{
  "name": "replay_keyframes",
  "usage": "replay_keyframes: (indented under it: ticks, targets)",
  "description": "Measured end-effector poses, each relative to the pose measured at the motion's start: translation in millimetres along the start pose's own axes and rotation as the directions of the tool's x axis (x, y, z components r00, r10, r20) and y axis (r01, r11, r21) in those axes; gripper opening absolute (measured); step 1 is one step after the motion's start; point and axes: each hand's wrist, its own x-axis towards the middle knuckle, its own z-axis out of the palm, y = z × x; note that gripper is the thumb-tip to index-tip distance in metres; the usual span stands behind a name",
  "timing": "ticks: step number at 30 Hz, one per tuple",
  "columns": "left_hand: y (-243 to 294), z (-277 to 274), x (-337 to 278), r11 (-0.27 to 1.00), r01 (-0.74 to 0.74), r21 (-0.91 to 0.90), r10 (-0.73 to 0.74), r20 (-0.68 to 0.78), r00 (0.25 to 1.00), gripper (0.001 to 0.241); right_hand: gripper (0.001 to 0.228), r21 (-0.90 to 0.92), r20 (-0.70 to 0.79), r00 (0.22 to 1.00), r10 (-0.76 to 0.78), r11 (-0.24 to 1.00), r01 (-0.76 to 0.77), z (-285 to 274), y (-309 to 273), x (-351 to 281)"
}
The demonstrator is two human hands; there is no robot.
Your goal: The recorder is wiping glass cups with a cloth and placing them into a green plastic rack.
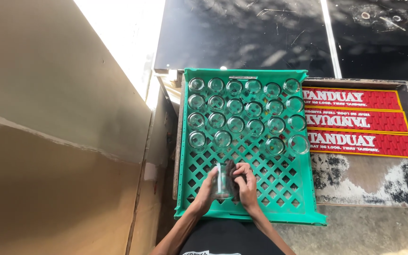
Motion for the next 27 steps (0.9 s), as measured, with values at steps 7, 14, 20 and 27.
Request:
replay_keyframes:
  ticks: [7, 14, 20, 27]
  targets:
    - [-16, -16, 16, 0.996, 0.084, -0.027, -0.086, -0.068, 0.994, 0.054, 0.008, -0.038, 0.004, 1.0, -0.031, 0.999, 0.031, -6, -12, -5]
    - [-7, 1, 9, 0.996, 0.087, -0.038, -0.083, 0.082, 0.993, 0.049, 0.01, -0.024, -0.08, 0.987, 0.137, 0.99, -0.139, -27, 42, -7]
    - [-19, -5, 42, 0.971, -0.057, 0.231, 0.057, 0.007, 0.998, 0.055, 0.016, 0.179, -0.132, 0.919, 0.371, 0.921, -0.346, -47, 56, -26]
    - [14, 44, 44, 0.742, -0.338, 0.579, 0.394, 0.031, 0.919, 0.082, 0.02, 0.369, -0.266, 0.862, 0.432, 0.871, -0.324, -65, 38, -38]
